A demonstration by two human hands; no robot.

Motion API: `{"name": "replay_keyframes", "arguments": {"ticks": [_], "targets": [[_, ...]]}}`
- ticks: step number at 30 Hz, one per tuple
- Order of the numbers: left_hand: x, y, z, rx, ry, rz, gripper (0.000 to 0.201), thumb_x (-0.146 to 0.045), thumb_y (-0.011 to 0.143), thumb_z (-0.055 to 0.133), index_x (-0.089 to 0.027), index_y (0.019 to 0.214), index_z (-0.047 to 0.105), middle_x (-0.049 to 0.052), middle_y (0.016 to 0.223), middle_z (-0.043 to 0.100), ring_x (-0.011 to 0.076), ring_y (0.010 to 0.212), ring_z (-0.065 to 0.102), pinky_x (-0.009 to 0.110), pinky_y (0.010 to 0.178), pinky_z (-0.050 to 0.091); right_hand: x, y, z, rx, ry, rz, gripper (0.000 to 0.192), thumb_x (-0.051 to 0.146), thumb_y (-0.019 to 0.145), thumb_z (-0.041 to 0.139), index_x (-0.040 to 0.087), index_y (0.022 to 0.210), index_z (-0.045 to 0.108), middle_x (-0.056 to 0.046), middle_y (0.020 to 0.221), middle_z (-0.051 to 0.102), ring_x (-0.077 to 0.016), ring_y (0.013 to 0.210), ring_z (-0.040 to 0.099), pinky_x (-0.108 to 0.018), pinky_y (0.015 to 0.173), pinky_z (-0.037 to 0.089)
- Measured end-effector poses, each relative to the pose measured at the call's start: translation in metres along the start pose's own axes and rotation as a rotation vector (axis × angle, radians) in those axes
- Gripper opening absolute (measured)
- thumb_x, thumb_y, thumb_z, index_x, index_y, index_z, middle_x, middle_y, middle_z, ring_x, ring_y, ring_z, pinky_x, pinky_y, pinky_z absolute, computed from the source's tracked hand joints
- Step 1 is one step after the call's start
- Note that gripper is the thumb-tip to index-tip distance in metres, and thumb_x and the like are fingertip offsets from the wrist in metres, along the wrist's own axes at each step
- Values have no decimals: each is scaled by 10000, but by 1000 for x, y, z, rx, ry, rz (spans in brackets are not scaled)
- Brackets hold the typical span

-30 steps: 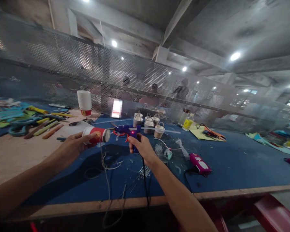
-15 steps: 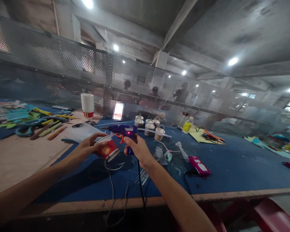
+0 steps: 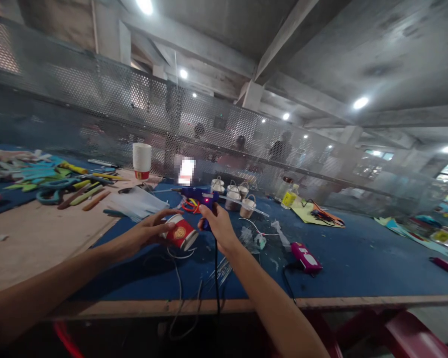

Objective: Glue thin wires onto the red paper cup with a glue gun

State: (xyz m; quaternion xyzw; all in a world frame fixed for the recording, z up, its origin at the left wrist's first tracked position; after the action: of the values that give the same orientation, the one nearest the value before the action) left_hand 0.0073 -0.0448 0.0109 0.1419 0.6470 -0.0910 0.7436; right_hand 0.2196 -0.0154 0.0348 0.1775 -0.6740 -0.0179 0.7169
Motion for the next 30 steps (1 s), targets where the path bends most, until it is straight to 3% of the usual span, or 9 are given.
{"name": "replay_keyframes", "arguments": {"ticks": [8, 13, 16, 19, 22, 25, 30], "targets": [[5, 20, 10, -51, 6, -15, 561, -381, 786, 804, -235, 1262, 545, 83, 1078, 717, 248, 907, 728, 383, 716, 635, -17, 15, -22, -40, 30, -9, 418, 532, 770, 751, 177, 921, 592, 10, 760, 653, -90, 515, 531, -235, 502, 440], [-1, 37, 22, -97, 93, -61, 600, -476, 772, 787, -214, 1264, 565, 92, 1015, 732, 271, 904, 728, 376, 680, 629, -19, 16, -31, -15, 76, -46, 390, 515, 807, 726, 171, 951, 609, -23, 885, 692, -78, 529, 542, -219, 493, 454], [-2, 46, 28, -59, 258, -63, 660, -563, 799, 716, -193, 1321, 552, 101, 1011, 733, 299, 901, 717, 366, 606, 609, -17, 16, -35, -30, 68, -68, 369, 502, 827, 715, 164, 936, 616, -35, 898, 698, -79, 530, 552, -216, 491, 461], [-2, 53, 29, -9, 447, 23, 661, -604, 837, 633, -181, 1340, 565, 69, 904, 735, 275, 795, 700, 334, 569, 562, -15, 16, -37, -49, 69, -84, 349, 487, 832, 716, 161, 914, 622, -35, 886, 701, -79, 523, 552, -215, 488, 462], [-3, 58, 27, -93, 634, 146, 602, -596, 855, 594, -189, 1297, 626, 43, 819, 735, 256, 735, 681, 314, 594, 511, -12, 15, -38, -53, 77, -85, 341, 483, 834, 715, 159, 906, 637, -36, 885, 705, -75, 517, 547, -213, 487, 458], [-9, 59, 23, -217, 844, 212, 594, -612, 836, 605, -205, 1264, 673, 62, 889, 760, 290, 846, 697, 322, 681, 487, -9, 14, -37, -41, 86, -86, 339, 482, 832, 719, 159, 907, 645, -33, 876, 706, -76, 518, 550, -213, 491, 456], [-20, 55, 15, -214, 1132, 190, 533, -531, 952, 433, -215, 1339, 616, 67, 788, 745, 298, 760, 705, 318, 624, 417, -7, 12, -35, -38, 96, -80, 344, 474, 816, 737, 155, 908, 646, -27, 828, 696, -80, 509, 541, -215, 486, 450]]}}
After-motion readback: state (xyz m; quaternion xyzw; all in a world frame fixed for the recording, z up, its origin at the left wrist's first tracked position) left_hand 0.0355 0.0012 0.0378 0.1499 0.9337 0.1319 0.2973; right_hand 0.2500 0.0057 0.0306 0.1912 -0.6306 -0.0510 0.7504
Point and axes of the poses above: each hand's wrist, its own y-axis towards the middle knuckle, its own z-axis out of the palm, x = y × z, the point moved 1 cm from there along y, towards the middle knuckle
